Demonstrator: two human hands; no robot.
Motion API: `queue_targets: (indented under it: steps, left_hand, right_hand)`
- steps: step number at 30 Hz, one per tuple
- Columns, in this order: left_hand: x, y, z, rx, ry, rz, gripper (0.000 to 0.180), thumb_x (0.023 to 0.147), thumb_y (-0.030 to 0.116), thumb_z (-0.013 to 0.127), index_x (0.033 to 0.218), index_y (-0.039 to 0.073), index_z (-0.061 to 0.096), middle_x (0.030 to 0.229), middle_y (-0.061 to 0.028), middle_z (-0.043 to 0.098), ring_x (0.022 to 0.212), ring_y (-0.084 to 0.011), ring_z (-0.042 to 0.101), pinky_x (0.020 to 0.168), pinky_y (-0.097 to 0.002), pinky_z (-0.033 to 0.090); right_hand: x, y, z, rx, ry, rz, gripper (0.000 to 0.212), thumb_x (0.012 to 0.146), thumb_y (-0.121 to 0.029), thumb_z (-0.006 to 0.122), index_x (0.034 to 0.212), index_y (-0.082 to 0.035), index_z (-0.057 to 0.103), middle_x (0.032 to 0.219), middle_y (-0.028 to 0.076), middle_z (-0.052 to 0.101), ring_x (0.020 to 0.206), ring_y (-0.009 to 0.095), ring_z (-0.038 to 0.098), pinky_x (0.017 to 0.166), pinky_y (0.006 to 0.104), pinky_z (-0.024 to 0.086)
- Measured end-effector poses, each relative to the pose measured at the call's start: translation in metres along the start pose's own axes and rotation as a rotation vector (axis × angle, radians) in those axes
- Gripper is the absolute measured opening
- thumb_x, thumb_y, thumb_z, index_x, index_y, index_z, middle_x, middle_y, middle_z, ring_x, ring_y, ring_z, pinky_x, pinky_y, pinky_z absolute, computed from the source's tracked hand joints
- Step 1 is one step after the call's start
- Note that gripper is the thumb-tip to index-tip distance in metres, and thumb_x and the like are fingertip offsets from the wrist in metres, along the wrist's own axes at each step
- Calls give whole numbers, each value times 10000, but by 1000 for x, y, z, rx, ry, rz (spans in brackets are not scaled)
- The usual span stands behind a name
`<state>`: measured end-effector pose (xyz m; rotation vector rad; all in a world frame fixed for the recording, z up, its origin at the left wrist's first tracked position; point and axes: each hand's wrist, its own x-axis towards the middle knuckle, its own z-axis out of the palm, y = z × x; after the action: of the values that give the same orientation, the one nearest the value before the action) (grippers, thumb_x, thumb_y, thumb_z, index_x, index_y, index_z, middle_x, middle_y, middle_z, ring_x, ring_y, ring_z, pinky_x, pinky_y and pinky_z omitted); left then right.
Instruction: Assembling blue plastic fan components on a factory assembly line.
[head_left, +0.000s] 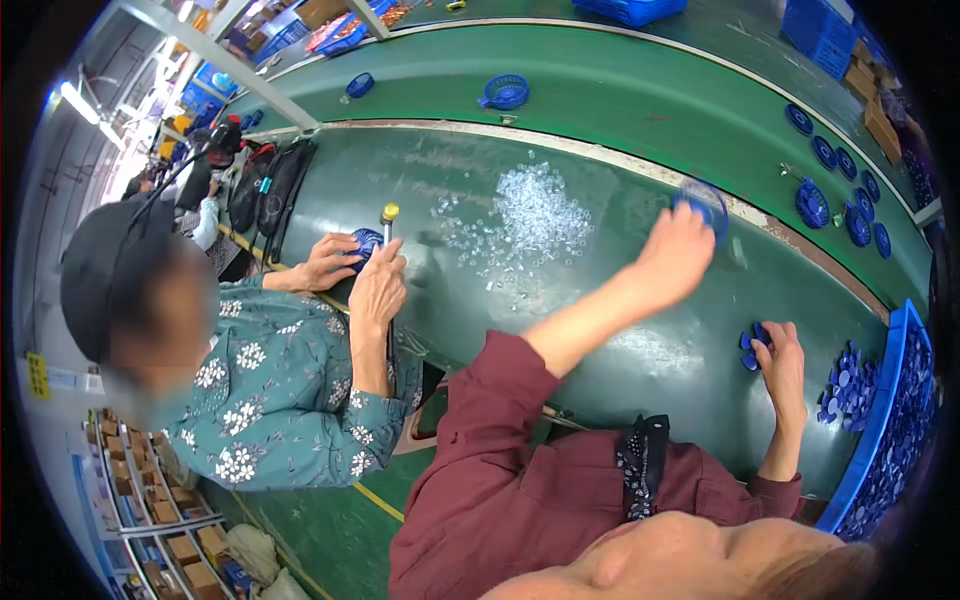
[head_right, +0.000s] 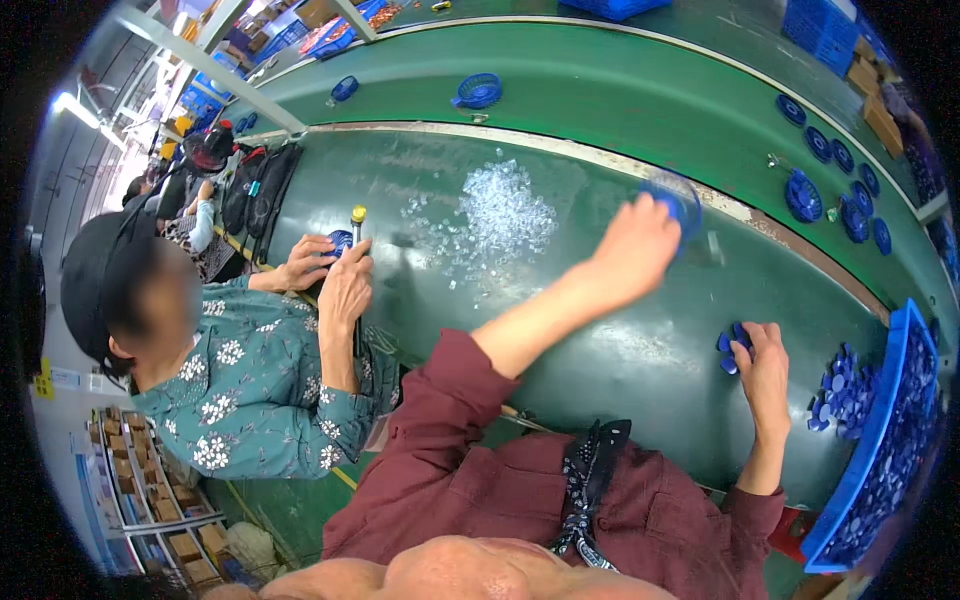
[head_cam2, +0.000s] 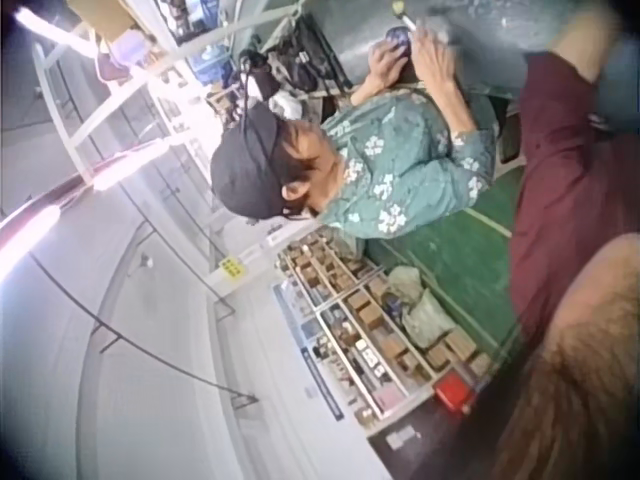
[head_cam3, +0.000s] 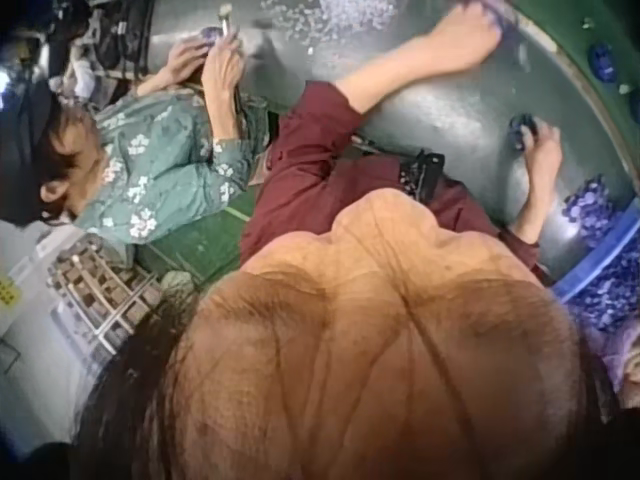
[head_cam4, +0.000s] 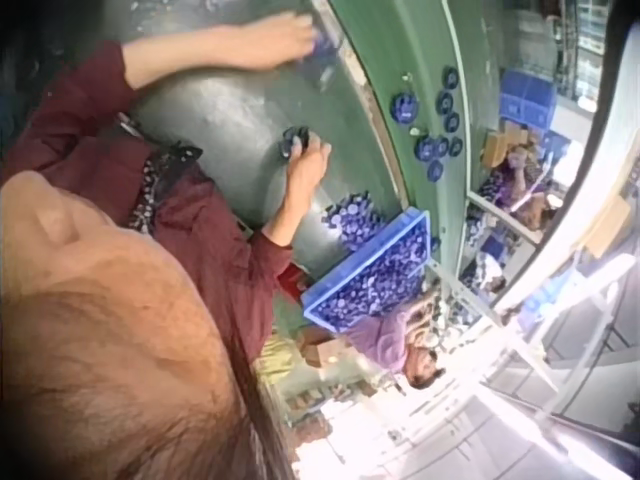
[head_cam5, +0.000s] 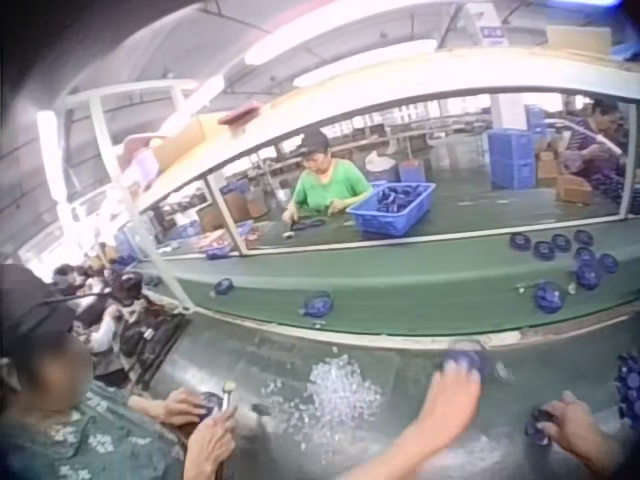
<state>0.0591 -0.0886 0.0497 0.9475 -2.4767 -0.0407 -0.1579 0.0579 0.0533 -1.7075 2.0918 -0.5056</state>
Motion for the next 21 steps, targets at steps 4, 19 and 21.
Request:
queue_targets:
  steps: [4, 19, 21]
  left_hand:
    - [-48, 21, -5, -227, -271, 3, 171, 677, 44, 641, 844, 11, 620, 954, -144, 552, 929, -309, 496, 742, -400, 425]
    - [-58, 20, 43, -678, 155, -561, 137, 863, 112, 509, 846, -24, 515, 862, -213, 595, 810, -410, 588, 673, -486, 466]
    - [-59, 19, 40, -797, 156, -603, 183, 887, 149, 517, 874, -33, 530, 817, -200, 613, 758, -365, 611, 659, -443, 469]
  right_hand:
    - [-7, -2, 1, -111, 144, -199, 273, 748, -61, 675, 1004, 0, 602, 902, 140, 520, 769, 300, 564, 710, 384, 454]
    - [-8, 9, 9, -176, 43, -19, 266, 811, -95, 628, 1059, -11, 585, 873, 179, 529, 761, 339, 568, 693, 408, 450]
    - [-4, 5, 13, -150, 58, -94, 267, 816, -89, 621, 1069, -11, 583, 863, 178, 532, 759, 338, 567, 691, 406, 449]
